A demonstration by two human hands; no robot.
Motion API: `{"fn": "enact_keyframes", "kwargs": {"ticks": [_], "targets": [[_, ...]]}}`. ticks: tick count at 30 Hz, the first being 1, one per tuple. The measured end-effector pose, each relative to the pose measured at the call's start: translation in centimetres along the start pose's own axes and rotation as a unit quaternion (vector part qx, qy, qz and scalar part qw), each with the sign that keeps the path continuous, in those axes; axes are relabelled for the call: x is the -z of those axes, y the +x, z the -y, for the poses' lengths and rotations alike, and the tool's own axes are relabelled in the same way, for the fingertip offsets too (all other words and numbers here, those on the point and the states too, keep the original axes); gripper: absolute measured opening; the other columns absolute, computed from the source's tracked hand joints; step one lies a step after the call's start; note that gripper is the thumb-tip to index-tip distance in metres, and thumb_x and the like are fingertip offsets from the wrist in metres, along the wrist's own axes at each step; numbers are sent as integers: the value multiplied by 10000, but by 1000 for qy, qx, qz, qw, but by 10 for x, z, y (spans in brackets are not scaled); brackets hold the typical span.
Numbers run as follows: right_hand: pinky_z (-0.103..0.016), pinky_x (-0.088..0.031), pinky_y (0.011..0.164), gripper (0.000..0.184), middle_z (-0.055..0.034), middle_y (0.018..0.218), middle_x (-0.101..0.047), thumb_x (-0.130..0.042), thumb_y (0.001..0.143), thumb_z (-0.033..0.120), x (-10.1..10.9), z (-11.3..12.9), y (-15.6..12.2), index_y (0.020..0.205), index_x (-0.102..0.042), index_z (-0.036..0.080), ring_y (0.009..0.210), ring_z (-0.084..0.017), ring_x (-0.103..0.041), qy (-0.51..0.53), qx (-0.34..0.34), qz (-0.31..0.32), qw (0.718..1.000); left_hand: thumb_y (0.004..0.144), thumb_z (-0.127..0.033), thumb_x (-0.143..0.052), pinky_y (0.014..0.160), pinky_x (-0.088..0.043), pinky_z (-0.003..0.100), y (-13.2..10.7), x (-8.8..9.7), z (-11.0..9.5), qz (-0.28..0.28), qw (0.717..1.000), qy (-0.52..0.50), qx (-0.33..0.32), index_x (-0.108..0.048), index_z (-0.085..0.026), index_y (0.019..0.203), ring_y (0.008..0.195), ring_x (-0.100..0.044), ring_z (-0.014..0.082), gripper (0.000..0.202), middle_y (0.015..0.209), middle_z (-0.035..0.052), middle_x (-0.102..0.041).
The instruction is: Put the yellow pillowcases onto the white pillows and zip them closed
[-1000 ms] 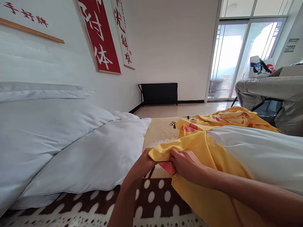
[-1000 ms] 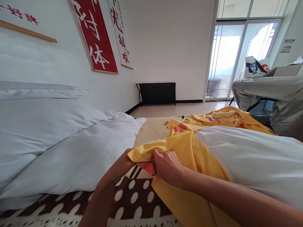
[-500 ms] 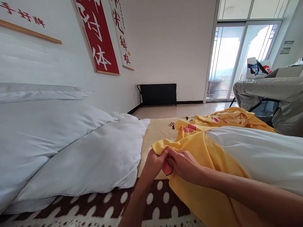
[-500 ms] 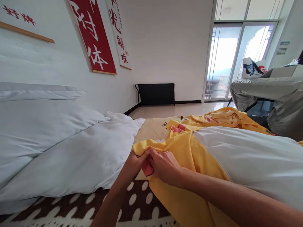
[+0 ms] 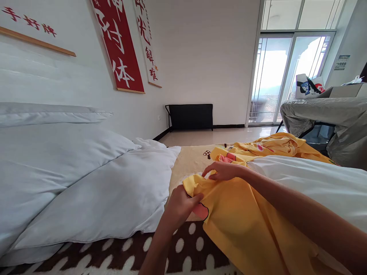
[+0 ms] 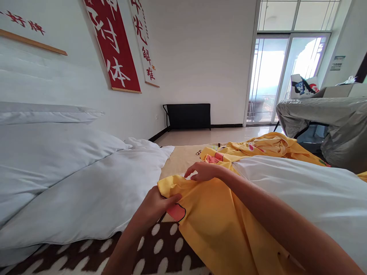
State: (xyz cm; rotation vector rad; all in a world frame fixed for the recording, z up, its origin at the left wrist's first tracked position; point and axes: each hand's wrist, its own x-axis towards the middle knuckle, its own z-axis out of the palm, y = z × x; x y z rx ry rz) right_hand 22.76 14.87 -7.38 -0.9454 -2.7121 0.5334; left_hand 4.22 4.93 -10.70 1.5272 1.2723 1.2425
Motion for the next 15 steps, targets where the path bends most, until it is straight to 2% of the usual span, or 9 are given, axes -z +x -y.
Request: {"fn": "enact_keyframes", "kwargs": {"ticks": [2, 4, 7, 10, 13, 15], "targets": [[-228, -428, 797, 320, -14, 1052, -676, -487, 785, 135, -2, -7, 2, 1040, -668, 204, 907, -131, -606, 3, 11, 82, 997, 544, -240, -710, 561, -445, 239, 0, 2, 0, -5, 1000, 26, -3, -666, -146, 663, 691, -606, 230, 158, 612, 31, -648], [-220, -432, 765, 322, 4, 1008, -688, -467, 785, 127, -4, -11, 4, 1008, -679, 223, 869, -119, -612, -27, -7, 103, 994, 543, -247, -716, 566, -446, 238, 1, 4, 0, 2, 1000, 24, -7, -655, -146, 632, 712, -611, 242, 148, 595, 31, -642], [-302, -405, 828, 302, -9, 907, -697, -493, 726, 68, -7, -19, 4, 876, -703, 224, 842, -148, -601, -97, -53, 81, 991, 558, -266, -732, 598, -464, 255, 3, 7, 1, 21, 1000, 13, 7, -659, -142, 664, 750, -626, 260, 179, 649, 42, -661], [-384, -346, 894, 243, 5, 744, -667, -522, 682, 45, -8, -27, 3, 719, -687, 219, 766, -152, -568, -144, -70, 59, 985, 591, -299, -744, 653, -487, 284, 5, 11, 1, 41, 999, 9, 25, -669, -136, 751, 791, -634, 267, 240, 758, 64, -687], [-348, -339, 867, 174, 15, 610, -593, -547, 683, 78, -6, -32, 1, 575, -620, 192, 707, -143, -518, -185, -70, 33, 980, 608, -320, -762, 726, -504, 311, 7, 15, 3, 79, 994, -63, 30, -678, -134, 885, 845, -637, 263, 343, 850, 79, -699], [-307, -339, 822, 171, 7, 605, -577, -550, 701, 106, 0, -32, -1, 552, -587, 181, 701, -141, -501, -210, -70, 2, 975, 611, -312, -774, 780, -506, 337, 9, 17, 5, 99, 986, -129, 30, -669, -136, 985, 880, -638, 264, 426, 918, 90, -701]]}}
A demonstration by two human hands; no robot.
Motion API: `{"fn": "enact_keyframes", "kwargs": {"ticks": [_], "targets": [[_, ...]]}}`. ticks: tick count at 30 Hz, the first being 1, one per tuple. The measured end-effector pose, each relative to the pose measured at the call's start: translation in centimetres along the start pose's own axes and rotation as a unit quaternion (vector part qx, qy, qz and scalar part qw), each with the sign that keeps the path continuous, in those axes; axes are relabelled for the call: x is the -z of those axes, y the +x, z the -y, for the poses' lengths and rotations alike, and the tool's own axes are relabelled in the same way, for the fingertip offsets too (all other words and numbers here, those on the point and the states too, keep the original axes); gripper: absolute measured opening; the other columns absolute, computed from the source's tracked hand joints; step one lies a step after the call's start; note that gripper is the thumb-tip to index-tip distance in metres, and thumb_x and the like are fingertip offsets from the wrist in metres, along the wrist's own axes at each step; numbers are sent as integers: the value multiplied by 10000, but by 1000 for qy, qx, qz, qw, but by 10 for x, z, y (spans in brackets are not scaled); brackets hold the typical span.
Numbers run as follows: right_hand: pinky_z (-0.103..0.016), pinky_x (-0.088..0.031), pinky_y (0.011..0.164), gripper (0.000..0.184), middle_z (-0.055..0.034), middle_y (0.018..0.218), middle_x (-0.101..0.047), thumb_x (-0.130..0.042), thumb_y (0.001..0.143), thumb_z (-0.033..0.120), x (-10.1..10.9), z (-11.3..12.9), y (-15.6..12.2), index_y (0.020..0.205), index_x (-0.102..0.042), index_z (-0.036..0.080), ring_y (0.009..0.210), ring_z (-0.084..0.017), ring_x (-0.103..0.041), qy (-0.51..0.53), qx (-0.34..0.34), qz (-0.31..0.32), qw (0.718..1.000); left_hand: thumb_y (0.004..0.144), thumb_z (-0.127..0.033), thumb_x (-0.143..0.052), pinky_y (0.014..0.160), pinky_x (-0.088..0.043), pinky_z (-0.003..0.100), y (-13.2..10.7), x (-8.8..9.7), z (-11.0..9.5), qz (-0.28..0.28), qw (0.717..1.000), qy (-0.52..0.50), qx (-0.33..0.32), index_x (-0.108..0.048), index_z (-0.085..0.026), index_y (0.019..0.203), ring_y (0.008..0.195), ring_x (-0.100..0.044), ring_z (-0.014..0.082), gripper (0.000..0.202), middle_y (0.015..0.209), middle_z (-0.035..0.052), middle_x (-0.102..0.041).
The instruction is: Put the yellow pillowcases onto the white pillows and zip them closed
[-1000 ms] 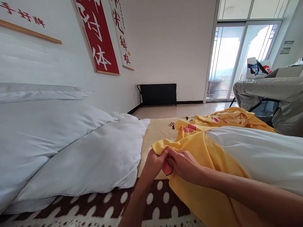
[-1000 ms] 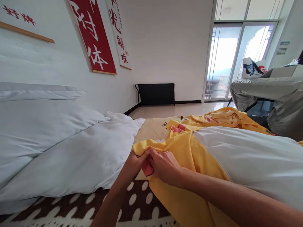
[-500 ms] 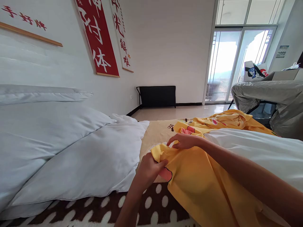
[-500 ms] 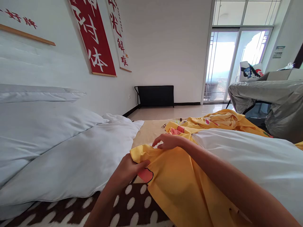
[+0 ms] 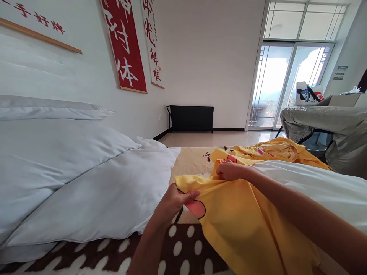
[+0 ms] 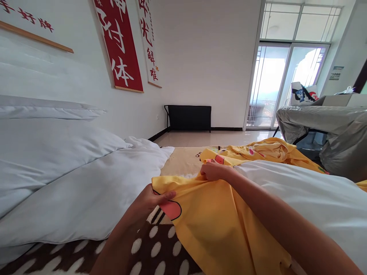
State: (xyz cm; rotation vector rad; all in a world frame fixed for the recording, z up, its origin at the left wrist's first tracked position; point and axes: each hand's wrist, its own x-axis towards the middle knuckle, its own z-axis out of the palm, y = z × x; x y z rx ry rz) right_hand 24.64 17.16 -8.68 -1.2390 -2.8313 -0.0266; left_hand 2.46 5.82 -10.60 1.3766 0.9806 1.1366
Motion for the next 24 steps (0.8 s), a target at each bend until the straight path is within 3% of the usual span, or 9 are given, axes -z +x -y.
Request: {"fn": "enact_keyframes", "kwargs": {"ticks": [5, 9, 14, 19, 22, 24], "targets": [[-284, -299, 810, 238, -19, 705, -623, -423, 827, 145, 20, -10, 0, 691, -616, 175, 695, -127, -513, -41, -52, -105, 992, 624, -288, -770, 812, -502, 368, 4, 2, 5, 13, 993, -114, -21, -638, -136, 1080, 941, -629, 280, 499, 1053, 122, -674], [-308, -271, 830, 279, -57, 826, -653, -366, 861, 142, 24, -14, 2, 763, -626, 162, 792, -148, -538, -68, -103, -154, 980, 624, -295, -755, 775, -503, 363, 6, 0, 8, 11, 993, -116, 23, -632, -116, 1051, 895, -636, 276, 479, 1004, 124, -683], [-339, -257, 827, 218, -81, 798, -655, -438, 797, 93, 20, -5, 2, 693, -620, 155, 881, -194, -538, -94, -117, -133, 980, 599, -263, -703, 658, -472, 293, 8, -2, 9, -113, 993, 32, 29, -637, -111, 799, 739, -615, 222, 260, 786, 65, -681], [-385, -267, 853, 182, -123, 849, -660, -488, 718, 31, 22, 1, 4, 698, -641, 127, 923, -239, -545, -88, -124, -95, 984, 605, -280, -677, 622, -460, 274, 10, 1, 8, -123, 990, 63, 25, -635, -121, 736, 699, -605, 206, 210, 754, 57, -677], [-378, -284, 895, 309, -109, 1012, -656, -475, 695, 5, 24, 12, 4, 896, -663, 144, 998, -226, -546, -66, -108, -91, 988, 611, -299, -677, 667, -481, 306, 12, 2, 11, -120, 991, 59, 8, -642, -125, 832, 772, -626, 244, 283, 792, 67, -686], [-350, -289, 938, 433, -67, 1181, -605, -463, 726, 33, 26, 26, 4, 1101, -606, 197, 1099, -195, -512, -3, -55, -106, 993, 605, -294, -672, 669, -482, 318, 14, 2, 15, -131, 988, 82, 4, -641, -123, 844, 781, -628, 258, 295, 767, 65, -680]]}}
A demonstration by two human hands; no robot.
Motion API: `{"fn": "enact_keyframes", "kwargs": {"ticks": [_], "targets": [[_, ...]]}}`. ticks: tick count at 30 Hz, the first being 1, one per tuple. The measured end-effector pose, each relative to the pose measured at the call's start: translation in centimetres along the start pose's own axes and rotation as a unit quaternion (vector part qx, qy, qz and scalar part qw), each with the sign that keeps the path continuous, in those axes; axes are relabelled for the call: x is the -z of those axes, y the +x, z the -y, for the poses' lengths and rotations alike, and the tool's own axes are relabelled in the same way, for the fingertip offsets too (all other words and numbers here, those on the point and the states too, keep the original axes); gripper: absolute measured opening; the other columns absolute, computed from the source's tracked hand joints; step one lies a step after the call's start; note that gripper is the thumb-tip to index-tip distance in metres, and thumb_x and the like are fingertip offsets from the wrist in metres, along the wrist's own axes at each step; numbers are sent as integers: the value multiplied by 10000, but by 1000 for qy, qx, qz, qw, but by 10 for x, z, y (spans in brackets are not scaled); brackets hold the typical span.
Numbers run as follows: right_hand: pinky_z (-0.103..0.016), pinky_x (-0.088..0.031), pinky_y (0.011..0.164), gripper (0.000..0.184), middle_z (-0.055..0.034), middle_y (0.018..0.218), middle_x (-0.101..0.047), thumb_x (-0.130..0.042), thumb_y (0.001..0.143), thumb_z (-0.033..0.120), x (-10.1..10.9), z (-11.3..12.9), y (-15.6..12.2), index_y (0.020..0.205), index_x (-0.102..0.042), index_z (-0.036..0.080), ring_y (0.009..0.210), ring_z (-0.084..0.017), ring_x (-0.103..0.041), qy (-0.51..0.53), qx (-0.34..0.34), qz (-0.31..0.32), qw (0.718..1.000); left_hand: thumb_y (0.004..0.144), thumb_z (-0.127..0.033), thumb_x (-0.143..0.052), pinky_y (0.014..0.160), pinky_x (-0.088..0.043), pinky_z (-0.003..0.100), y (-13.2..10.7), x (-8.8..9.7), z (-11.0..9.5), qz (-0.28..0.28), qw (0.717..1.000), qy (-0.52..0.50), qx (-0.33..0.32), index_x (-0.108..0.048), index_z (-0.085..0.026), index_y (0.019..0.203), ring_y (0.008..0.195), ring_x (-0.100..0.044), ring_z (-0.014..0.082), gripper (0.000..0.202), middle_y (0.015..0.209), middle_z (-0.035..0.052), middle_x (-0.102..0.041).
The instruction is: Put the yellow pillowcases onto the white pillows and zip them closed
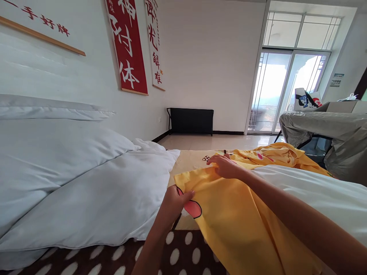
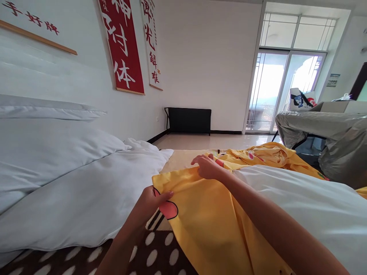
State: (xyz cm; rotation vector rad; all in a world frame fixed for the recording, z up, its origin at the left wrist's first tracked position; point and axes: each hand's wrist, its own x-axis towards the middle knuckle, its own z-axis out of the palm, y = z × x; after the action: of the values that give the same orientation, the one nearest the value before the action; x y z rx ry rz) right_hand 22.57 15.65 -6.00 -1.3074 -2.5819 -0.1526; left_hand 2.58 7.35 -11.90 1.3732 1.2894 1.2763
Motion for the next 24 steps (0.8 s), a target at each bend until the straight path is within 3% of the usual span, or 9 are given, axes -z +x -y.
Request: {"fn": "enact_keyframes", "kwargs": {"ticks": [4, 6, 8, 10, 16, 18, 20, 22, 24], "targets": [[-330, -333, 929, 523, -55, 1208, -592, -562, 749, 152, 3, 30, 2, 1263, -488, 208, 1071, -183, -533, 180, 105, 54, 977, 596, -312, -667, 613, -455, 292, 2, -1, 4, -1, 999, 40, -17, -643, -112, 809, 730, -606, 241, 294, 727, 62, -656], [-325, -367, 847, 402, -67, 1070, -638, -600, 754, 212, 3, 40, 4, 1152, -564, 173, 946, -189, -563, 167, 98, 82, 978, 592, -334, -670, 574, -427, 270, 1, -1, 4, 13, 998, 50, -21, -639, -108, 795, 682, -577, 213, 305, 697, 49, -632], [-296, -371, 748, 165, -46, 862, -645, -600, 764, 228, 1, 46, 5, 904, -631, 147, 802, -170, -553, 132, 83, 96, 983, 597, -348, -661, 542, -392, 251, 0, -1, 4, 17, 997, 73, -24, -623, -111, 753, 628, -529, 176, 286, 647, 26, -587], [-262, -350, 673, 92, -13, 718, -595, -594, 773, 219, 0, 48, 5, 720, -595, 144, 706, -138, -511, 129, 84, 97, 983, 603, -356, -650, 520, -358, 238, 1, -1, 5, 17, 995, 95, -31, -599, -119, 709, 592, -473, 145, 264, 606, 2, -534], [-249, -346, 678, 60, -4, 766, -572, -552, 818, 207, -3, 41, 4, 784, -570, 162, 720, -125, -497, 183, 111, 61, 975, 601, -371, -645, 519, -328, 240, 9, -1, 13, 10, 996, 82, -27, -584, -129, 685, 567, -418, 125, 263, 582, -20, -480], [-289, -352, 748, 36, -27, 842, -587, -558, 805, 175, -4, 40, 0, 837, -566, 160, 778, -146, -518, 141, 102, 22, 984, 586, -360, -653, 518, -330, 241, 10, -1, 14, 7, 997, 69, -26, -587, -128, 660, 561, -429, 127, 253, 571, -19, -486], [-337, -330, 837, 171, -66, 991, -577, -567, 775, 118, -5, 42, -9, 941, -548, 157, 893, -172, -519, 101, 103, -89, 986, 578, -347, -652, 506, -326, 239, 10, 0, 15, 7, 998, 54, -24, -577, -130, 622, 542, -434, 125, 234, 546, -21, -482], [-343, -315, 862, 177, -76, 1022, -567, -539, 789, 101, -7, 46, -20, 955, -537, 161, 928, -173, -509, 79, 112, -189, 972, 575, -335, -649, 492, -322, 233, 9, 0, 14, 2, 999, 33, -22, -563, -134, 592, 521, -435, 121, 220, 519, -27, -473], [-313, -334, 806, 57, -53, 904, -590, -505, 836, 144, -11, 51, -31, 867, -545, 171, 842, -157, -522, 70, 122, -197, 970, 578, -328, -651, 489, -327, 228, 7, -1, 13, 3, 1000, 3, -25, -559, -135, 586, 517, -447, 120, 215, 516, -27, -483]]}}
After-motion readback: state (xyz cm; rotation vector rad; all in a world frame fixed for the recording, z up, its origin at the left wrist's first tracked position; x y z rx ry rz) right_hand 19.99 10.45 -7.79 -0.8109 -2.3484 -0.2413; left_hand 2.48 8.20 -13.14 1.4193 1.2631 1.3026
